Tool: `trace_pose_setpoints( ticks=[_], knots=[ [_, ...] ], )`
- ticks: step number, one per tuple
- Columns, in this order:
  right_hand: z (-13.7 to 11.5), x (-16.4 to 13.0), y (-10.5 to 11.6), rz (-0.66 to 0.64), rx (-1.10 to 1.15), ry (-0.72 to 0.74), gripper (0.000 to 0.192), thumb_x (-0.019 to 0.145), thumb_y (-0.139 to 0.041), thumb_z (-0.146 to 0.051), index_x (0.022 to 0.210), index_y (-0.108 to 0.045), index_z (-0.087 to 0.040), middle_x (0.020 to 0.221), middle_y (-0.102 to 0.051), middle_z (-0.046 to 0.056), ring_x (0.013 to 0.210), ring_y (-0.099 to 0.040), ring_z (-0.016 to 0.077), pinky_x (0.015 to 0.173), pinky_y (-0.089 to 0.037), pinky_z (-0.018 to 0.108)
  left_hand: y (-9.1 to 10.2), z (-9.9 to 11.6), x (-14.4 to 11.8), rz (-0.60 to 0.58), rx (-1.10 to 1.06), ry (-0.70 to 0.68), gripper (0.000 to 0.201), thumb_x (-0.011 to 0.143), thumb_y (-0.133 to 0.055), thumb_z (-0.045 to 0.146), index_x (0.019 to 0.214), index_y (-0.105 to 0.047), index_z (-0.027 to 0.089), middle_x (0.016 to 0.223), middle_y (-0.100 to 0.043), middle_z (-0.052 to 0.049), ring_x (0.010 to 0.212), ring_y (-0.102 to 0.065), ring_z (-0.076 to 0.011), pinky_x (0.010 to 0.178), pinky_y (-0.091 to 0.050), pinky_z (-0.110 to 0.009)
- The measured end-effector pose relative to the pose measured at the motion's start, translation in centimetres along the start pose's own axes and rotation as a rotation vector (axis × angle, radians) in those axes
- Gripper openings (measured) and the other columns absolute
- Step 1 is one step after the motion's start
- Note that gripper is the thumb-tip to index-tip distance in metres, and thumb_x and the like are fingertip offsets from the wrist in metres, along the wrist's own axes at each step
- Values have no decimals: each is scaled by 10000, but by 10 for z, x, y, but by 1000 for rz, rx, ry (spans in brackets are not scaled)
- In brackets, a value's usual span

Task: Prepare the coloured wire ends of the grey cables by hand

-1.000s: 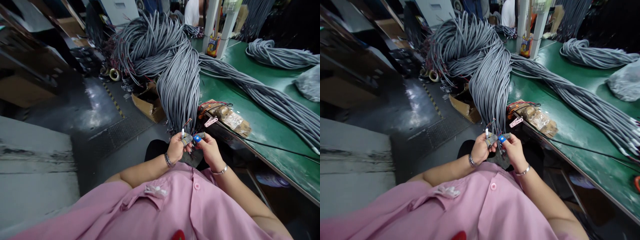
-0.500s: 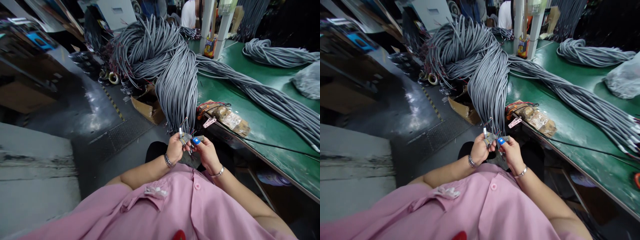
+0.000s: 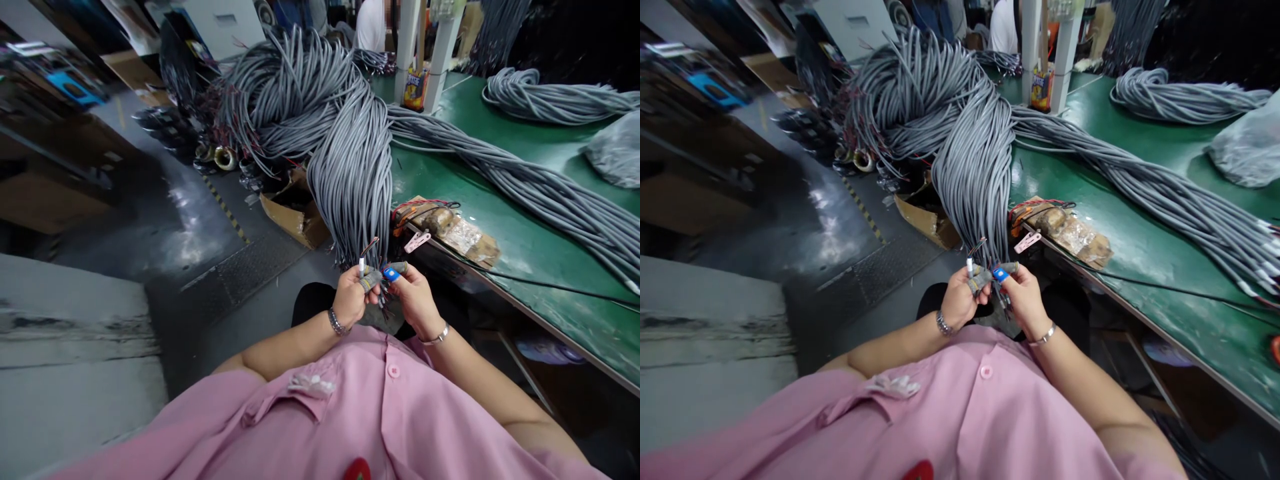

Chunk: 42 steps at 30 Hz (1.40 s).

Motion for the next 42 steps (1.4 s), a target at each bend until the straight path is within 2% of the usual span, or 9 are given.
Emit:
trace_pose_setpoints(
  ticks=[7, 15, 23, 26, 30, 42],
  knots=[
    [8, -1, 2, 26, 79, -36, 188, 713, -774, -339, 785, -679, -194, 666, -602, -27, 575, -482, 90, 561, -392, 236, -1, 0, 0, -8, -41, 4, 187, 742, -676, 297, 723, -569, 145, 527, -587, 22, 352, -477, -70, 340, -317, -178],
    [14, 2, 0, -60, 259, -164, 187, 719, -773, -315, 799, -657, -193, 624, -560, -39, 557, -490, 77, 545, -421, 208, -1, -1, -1, -55, -61, 40, 212, 733, -672, 318, 700, -554, 145, 534, -595, 8, 351, -474, -70, 342, -303, -179],
    [10, -1, 2, -23, 180, -128, 175, 757, -723, -333, 824, -641, -194, 649, -579, -31, 553, -495, 81, 549, -432, 219, 1, -2, -1, -33, -38, 28, 215, 735, -677, 314, 697, -543, 151, 533, -595, 14, 351, -478, -70, 339, -300, -178],
    [4, -4, 1, -41, 71, -85, 186, 775, -696, -367, 814, -633, -196, 630, -567, -33, 561, -496, 91, 559, -426, 232, 1, -1, -1, -20, -17, 12, 220, 741, -681, 315, 697, -539, 153, 530, -593, 16, 350, -482, -70, 335, -283, -177],
    [-3, -4, 1, 8, -81, -6, 217, 726, -742, -362, 747, -613, -189, 626, -550, -43, 545, -451, 81, 534, -383, 223, 0, -3, -2, -23, 25, 7, 236, 741, -693, 324, 699, -536, 154, 524, -592, 18, 343, -483, -72, 329, -266, -179],
    [6, -2, 2, 3, -6, -95, 262, 737, -731, -402, 716, -569, -197, 572, -505, -57, 514, -436, 85, 523, -373, 234, 0, -1, -3, -34, 75, 33, 283, 697, -719, 369, 693, -537, 153, 533, -602, 16, 350, -498, -70, 340, -275, -177]
  ],
)
Point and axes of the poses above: each hand's wrist, its own x-axis towards the middle knuckle, its own y-axis out of the back of the hand, z = x × y, the point moved 4 cm from there along x, towards the middle knuckle
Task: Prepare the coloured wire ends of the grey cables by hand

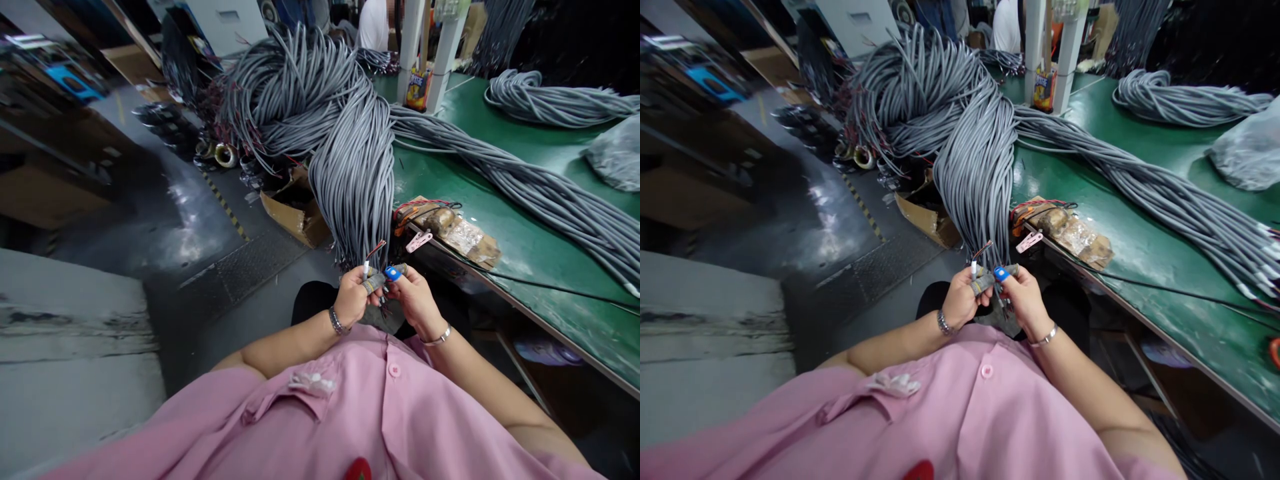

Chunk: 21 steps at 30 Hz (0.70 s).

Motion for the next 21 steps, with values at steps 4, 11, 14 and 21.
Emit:
trace_pose_setpoints(
  ticks=[4, 11, 14, 21],
  knots=[
    [-1, -1, -1, 8, 19, 28, 246, 723, -750, -381, 722, -586, -197, 586, -534, -50, 524, -444, 87, 532, -374, 236, -1, 2, 0, 5, 2, 5, 270, 696, -714, 360, 692, -539, 154, 529, -600, 18, 351, -498, -70, 342, -274, -179],
    [2, -4, -3, -6, 62, 59, 206, 726, -753, -362, 768, -637, -197, 620, -564, -34, 547, -459, 96, 557, -382, 250, -1, 3, 1, 32, -34, 6, 291, 725, -700, 387, 693, -522, 159, 525, -588, 26, 347, -487, -66, 343, -261, -183],
    [4, -4, -3, -5, 92, 44, 195, 729, -753, -339, 738, -621, -196, 603, -554, -39, 546, -456, 97, 557, -370, 253, 1, 1, 2, 42, -63, -8, 265, 732, -686, 369, 705, -527, 159, 530, -593, 23, 351, -493, -70, 345, -266, -183],
    [0, -9, -10, -23, 145, 83, 161, 734, -742, -297, 730, -612, -202, 587, -559, -42, 540, -454, 100, 551, -359, 261, 2, 0, 2, 65, -100, 18, 249, 712, -690, 353, 724, -538, 156, 538, -601, 19, 361, -500, -73, 349, -262, -182]
  ],
)
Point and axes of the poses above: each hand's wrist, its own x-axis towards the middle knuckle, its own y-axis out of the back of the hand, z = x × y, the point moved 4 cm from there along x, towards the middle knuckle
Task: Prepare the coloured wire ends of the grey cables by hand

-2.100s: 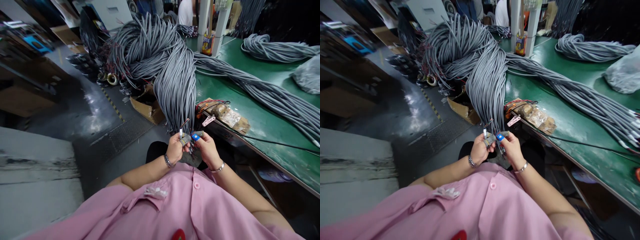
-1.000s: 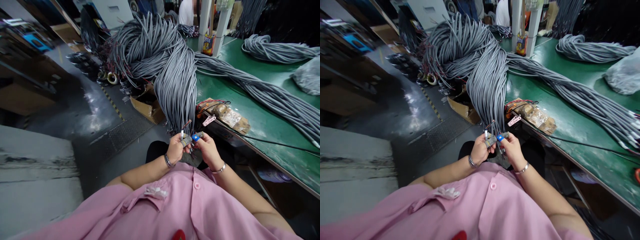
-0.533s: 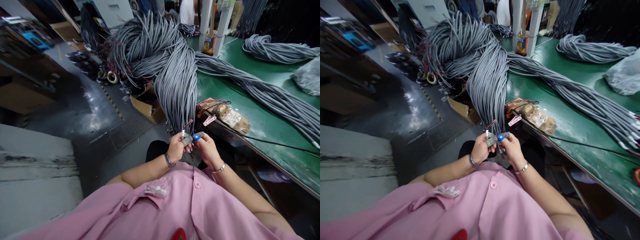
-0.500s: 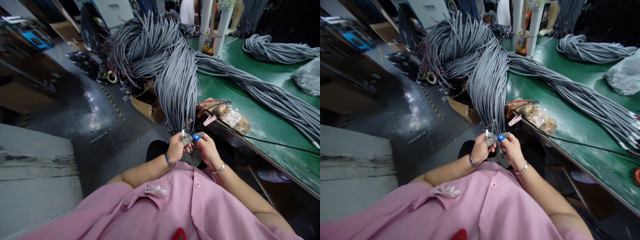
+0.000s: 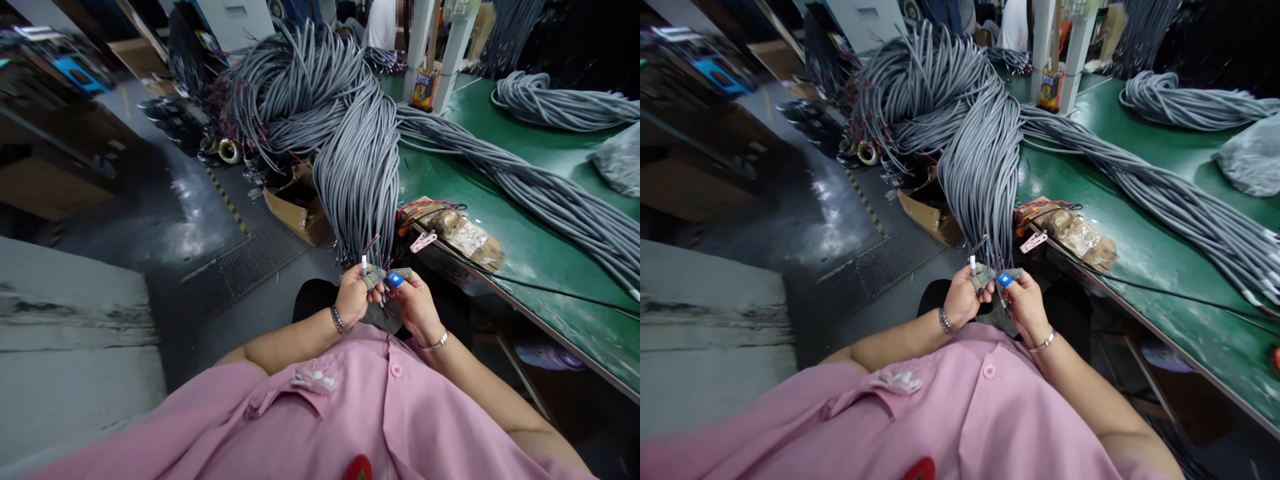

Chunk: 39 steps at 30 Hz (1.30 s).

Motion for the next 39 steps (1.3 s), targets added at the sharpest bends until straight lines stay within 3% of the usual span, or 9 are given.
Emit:
trace_pose_setpoints(
  ticks=[4, 7, 14, 21, 25, 32, 36, 39],
  knots=[
    [-3, -3, -4, 23, -30, 48, 146, 732, -730, -296, 769, -609, -222, 638, -594, -25, 583, -507, 130, 576, -395, 286, -3, 2, -1, -18, -2, 13, 256, 710, -694, 358, 716, -535, 157, 528, -596, 21, 356, -496, -75, 348, -268, -186],
    [-1, -3, -2, 44, -8, 58, 122, 748, -698, -285, 750, -588, -232, 603, -537, -43, 571, -497, 131, 575, -395, 287, -6, 1, -2, -42, 4, 15, 266, 713, -697, 363, 696, -532, 154, 528, -594, 16, 356, -498, -78, 345, -277, -188],
    [9, 1, 6, -9, 19, -58, 184, 729, -701, -246, 649, -540, -204, 573, -481, -52, 552, -434, 105, 568, -368, 259, -1, 1, 0, -14, -23, 4, 255, 684, -703, 353, 706, -536, 162, 524, -590, 21, 353, -482, -72, 346, -300, -181],
    [4, 6, 18, 42, 77, -91, 232, 794, -655, -434, 775, -622, -205, 692, -547, -21, 588, -458, 105, 563, -403, 248, 5, 5, 3, -18, -14, 0, 258, 694, -713, 354, 695, -545, 159, 517, -578, 26, 345, -448, -58, 336, -290, -178],
    [-3, 9, 18, 35, -72, -85, 281, 742, -714, -455, 870, -665, -209, 766, -603, -2, 598, -472, 103, 572, -412, 252, 3, 3, 1, -23, 41, 13, 284, 679, -733, 360, 666, -533, 159, 508, -575, 25, 331, -447, -58, 326, -278, -178],
    [-8, 8, 13, 69, -272, 69, 179, 732, -725, -365, 718, -648, -204, 624, -561, -35, 569, -440, 105, 568, -369, 256, 0, 1, -1, -42, 58, 18, 306, 680, -738, 378, 645, -531, 155, 509, -575, 20, 330, -454, -61, 321, -270, -179],
    [-9, 11, 26, 180, -113, 69, 188, 716, -719, -313, 642, -581, -208, 563, -488, -55, 533, -408, 96, 547, -377, 247, 3, 5, 2, -43, 31, 7, 282, 691, -729, 357, 649, -535, 157, 510, -575, 21, 331, -450, -59, 320, -267, -176],
    [-15, 17, 38, 216, 25, 55, 214, 750, -695, -378, 683, -583, -208, 631, -526, -40, 540, -425, 92, 549, -414, 240, 5, 10, 8, -88, 21, 39, 267, 674, -732, 341, 652, -542, 155, 504, -576, 16, 326, -442, -62, 317, -266, -177]
  ],
)
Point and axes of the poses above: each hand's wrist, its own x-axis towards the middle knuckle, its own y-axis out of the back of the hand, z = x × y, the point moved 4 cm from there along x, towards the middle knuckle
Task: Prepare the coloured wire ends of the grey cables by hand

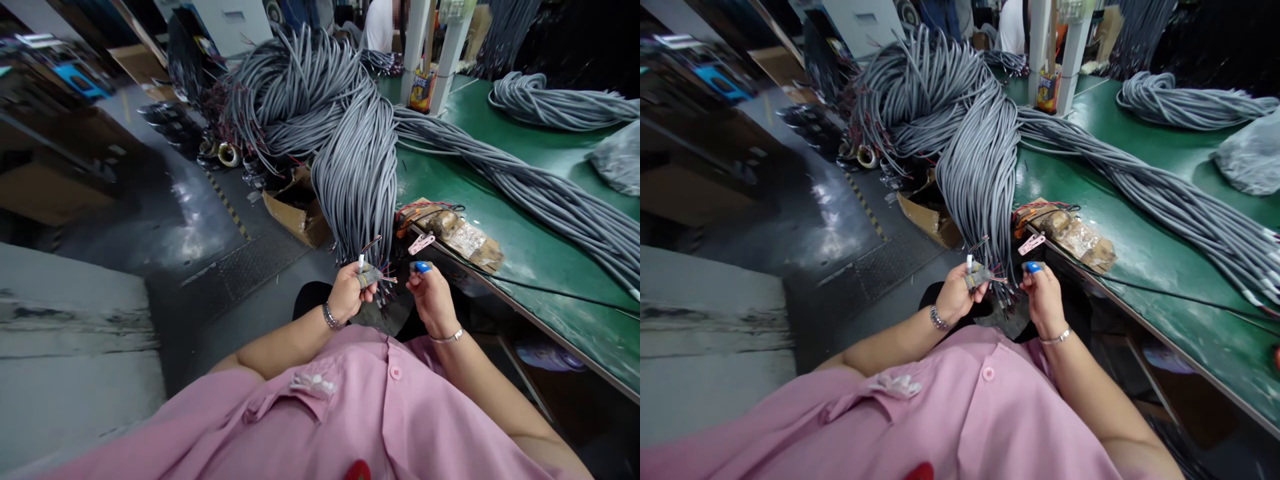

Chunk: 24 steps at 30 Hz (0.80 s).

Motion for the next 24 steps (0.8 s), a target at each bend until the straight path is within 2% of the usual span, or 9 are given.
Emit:
trace_pose_setpoints(
  ticks=[4, 8, 13, 20, 24],
  knots=[
    [-9, 15, 0, -70, 18, -81, 420, 770, -603, -619, 838, -653, -208, 757, -618, 7, 580, -505, 109, 554, -460, 252, -3, 8, 8, -142, 22, 107, 230, 666, -724, 321, 679, -580, 142, 477, -568, 6, 316, -432, -70, 309, -267, -180],
    [-17, 30, -9, -126, 27, -143, 540, 698, -598, -728, 844, -664, -213, 785, -656, 18, 598, -547, 122, 555, -487, 259, -16, 18, 15, -287, 23, 193, 235, 660, -722, 329, 691, -586, 140, 447, -555, 4, 292, -409, -71, 297, -258, -182],
    [-22, 43, -16, -148, 77, -125, 429, 665, -729, -609, 780, -656, -203, 756, -662, 4, 577, -527, 104, 534, -482, 232, -33, 20, 25, -368, 11, 264, 262, 629, -738, 329, 705, -580, 135, 444, -548, 7, 278, -385, -60, 289, -226, -173],
    [-20, 41, -18, -82, 315, -140, 306, 711, -755, -480, 745, -637, -200, 644, -623, -46, 549, -521, 81, 537, -472, 207, -46, 11, 33, -362, -12, 292, 248, 609, -727, 293, 697, -558, 133, 442, -534, 12, 293, -386, -58, 293, -227, -164],
    [-19, 44, -20, -61, 350, -118, 272, 716, -766, -426, 724, -639, -185, 627, -631, -42, 556, -538, 85, 534, -465, 207, -49, 7, 35, -349, 17, 291, 233, 611, -721, 280, 712, -574, 130, 446, -540, 10, 293, -384, -59, 291, -227, -164]
  ],
)
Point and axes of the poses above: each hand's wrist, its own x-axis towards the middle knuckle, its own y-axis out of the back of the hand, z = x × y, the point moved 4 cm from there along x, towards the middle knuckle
